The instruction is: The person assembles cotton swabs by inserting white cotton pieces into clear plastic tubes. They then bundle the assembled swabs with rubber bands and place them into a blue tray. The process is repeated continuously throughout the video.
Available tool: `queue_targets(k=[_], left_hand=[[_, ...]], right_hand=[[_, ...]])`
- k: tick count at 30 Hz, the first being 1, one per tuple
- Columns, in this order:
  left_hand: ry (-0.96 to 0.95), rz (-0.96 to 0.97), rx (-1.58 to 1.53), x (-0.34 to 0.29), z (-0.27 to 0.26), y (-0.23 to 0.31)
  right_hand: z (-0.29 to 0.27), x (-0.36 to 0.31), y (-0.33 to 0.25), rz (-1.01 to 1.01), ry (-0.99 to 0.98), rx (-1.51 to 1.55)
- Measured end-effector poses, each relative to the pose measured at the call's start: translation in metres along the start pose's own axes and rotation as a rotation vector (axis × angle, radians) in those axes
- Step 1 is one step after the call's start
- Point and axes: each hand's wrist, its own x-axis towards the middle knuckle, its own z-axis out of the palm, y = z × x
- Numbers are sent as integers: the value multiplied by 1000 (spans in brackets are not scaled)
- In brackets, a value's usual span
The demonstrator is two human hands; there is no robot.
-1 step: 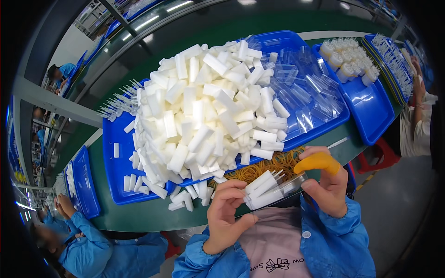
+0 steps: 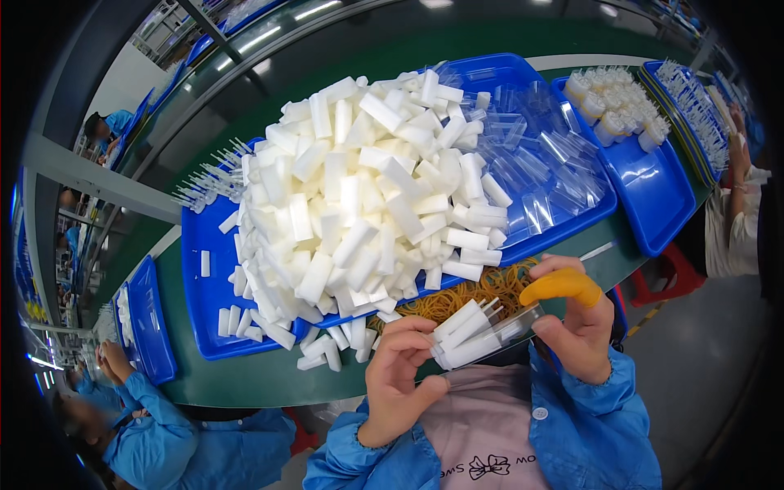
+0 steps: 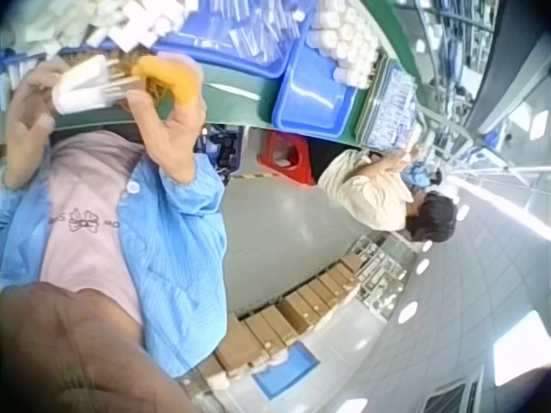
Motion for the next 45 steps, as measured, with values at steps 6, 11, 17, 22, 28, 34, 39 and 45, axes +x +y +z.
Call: queue_targets(k=[6,11,17,22,28,34,39,45], left_hand=[[63,-128,-139,-1,7,4],[-20,-22,-92,-3,11,-1],[-18,-50,-93,-2,12,-6],[18,-102,-197,-1,6,-2],[77,-138,-223,-3,7,2],[58,-135,-227,-1,7,4],[78,-146,-243,0,7,5],[60,-72,-166,2,6,2]], right_hand=[[11,-14,6,-16,40,145],[19,-24,5,-25,-45,174],[27,-26,3,116,53,227],[-1,1,2,31,-129,116],[-35,61,25,-72,-34,-769],[-31,82,52,-78,-231,-1263],[-32,79,45,107,-134,-951],[-12,27,17,254,123,470]])
